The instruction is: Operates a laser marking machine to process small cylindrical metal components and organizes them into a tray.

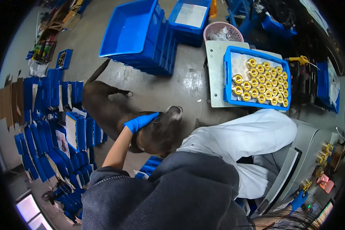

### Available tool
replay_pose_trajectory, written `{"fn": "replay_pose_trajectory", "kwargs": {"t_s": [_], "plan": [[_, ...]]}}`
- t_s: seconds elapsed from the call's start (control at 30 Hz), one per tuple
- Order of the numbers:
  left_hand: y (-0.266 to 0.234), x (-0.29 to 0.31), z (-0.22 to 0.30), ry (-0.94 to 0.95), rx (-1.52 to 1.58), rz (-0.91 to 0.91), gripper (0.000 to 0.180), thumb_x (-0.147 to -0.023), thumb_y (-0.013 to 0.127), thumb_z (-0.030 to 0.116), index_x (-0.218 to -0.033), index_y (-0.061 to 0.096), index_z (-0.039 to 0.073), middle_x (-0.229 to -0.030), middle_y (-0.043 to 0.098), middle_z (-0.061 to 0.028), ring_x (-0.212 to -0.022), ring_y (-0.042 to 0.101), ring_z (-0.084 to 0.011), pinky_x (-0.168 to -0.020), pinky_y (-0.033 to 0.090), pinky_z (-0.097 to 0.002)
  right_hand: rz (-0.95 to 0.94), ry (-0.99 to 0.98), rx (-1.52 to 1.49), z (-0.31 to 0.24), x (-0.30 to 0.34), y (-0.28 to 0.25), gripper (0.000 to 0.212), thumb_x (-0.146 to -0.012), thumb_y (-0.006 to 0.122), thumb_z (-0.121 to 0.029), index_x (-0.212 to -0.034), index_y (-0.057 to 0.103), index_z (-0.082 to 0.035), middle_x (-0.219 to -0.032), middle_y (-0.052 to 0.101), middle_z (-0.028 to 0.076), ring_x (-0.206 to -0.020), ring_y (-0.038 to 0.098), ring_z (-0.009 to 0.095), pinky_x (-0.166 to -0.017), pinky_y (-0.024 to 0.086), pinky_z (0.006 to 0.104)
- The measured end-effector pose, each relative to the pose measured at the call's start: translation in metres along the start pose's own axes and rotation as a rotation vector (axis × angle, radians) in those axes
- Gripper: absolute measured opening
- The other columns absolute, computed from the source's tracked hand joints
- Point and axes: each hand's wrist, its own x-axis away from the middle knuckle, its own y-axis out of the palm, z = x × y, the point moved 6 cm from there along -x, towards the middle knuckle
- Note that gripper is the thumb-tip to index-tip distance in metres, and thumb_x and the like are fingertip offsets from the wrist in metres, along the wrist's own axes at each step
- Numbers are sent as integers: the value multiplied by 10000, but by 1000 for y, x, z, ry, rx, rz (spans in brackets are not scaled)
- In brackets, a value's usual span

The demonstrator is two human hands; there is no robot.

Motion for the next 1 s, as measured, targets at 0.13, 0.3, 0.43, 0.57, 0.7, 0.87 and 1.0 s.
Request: {"fn": "replay_pose_trajectory", "kwargs": {"t_s": [0.13, 0.3, 0.43, 0.57, 0.7, 0.87, 1.0], "plan": [[-4, -41, -36, -335, 259, -47, 462, -994, 462, 402, -1241, 606, 39, -1173, 640, -61, -1013, 598, -142, -935, 460, -285, -16, 55, -35, -3, 9, 3, 464, -898, 635, -220, -1292, 510, -10, -1217, 557, 114, -1051, 528, 205, -931, 418, 318], [21, -101, -37, -101, 223, -288, 460, -1020, 405, 378, -1291, 564, 42, -1190, 631, -53, -1027, 577, -147, -936, 460, -300, -28, 157, -135, -13, 22, -2, 454, -896, 634, -215, -1308, 511, -67, -1206, 560, 84, -1032, 541, 195, -885, 436, 324], [44, -128, -17, -160, 398, -464, 444, -1020, 417, 344, -1321, 545, 45, -1278, 586, -48, -1103, 552, -149, -1006, 422, -308, -14, 245, -190, -21, 38, -2, 419, -898, 630, -222, -1298, 530, -147, -1182, 569, 56, -992, 556, 166, -789, 440, 319], [45, -141, 23, 28, 295, -507, 439, -1013, 442, 338, -1333, 537, 53, -1293, 576, -38, -1140, 539, -140, -1029, 412, -302, 22, 165, -117, -20, 44, -13, 445, -902, 621, -224, -1323, 507, -135, -1219, 546, 50, -992, 549, 168, -784, 449, 320], [53, -141, 51, -175, 428, -461, 433, -1007, 458, 319, -1336, 534, 48, -1306, 571, -43, -1142, 545, -135, -1035, 415, -306, 15, 201, -139, -47, 61, -3, 464, -906, 610, -221, -1338, 484, -106, -1247, 521, 61, -980, 540, 162, -773, 455, 310], [72, -140, 92, -14, 99, -529, 387, -990, 481, 260, -1286, 572, 28, -1276, 591, -65, -1106, 562, -159, -1016, 432, -317, 66, 113, -194, -25, 58, -15, 408, -916, 603, -141, -1307, 500, -89, -1170, 574, 70, -932, 558, 147, -730, 456, 269], [82, -120, 135, 261, -350, -475, 355, -971, 502, 228, -1232, 609, 12, -1245, 609, -83, -1088, 562, -172, -993, 442, -330, 33, 120, -147, -41, 70, 10, 394, -914, 609, -154, -1297, 517, -125, -1117, 594, 59, -890, 559, 119, -707, 466, 263]]}}
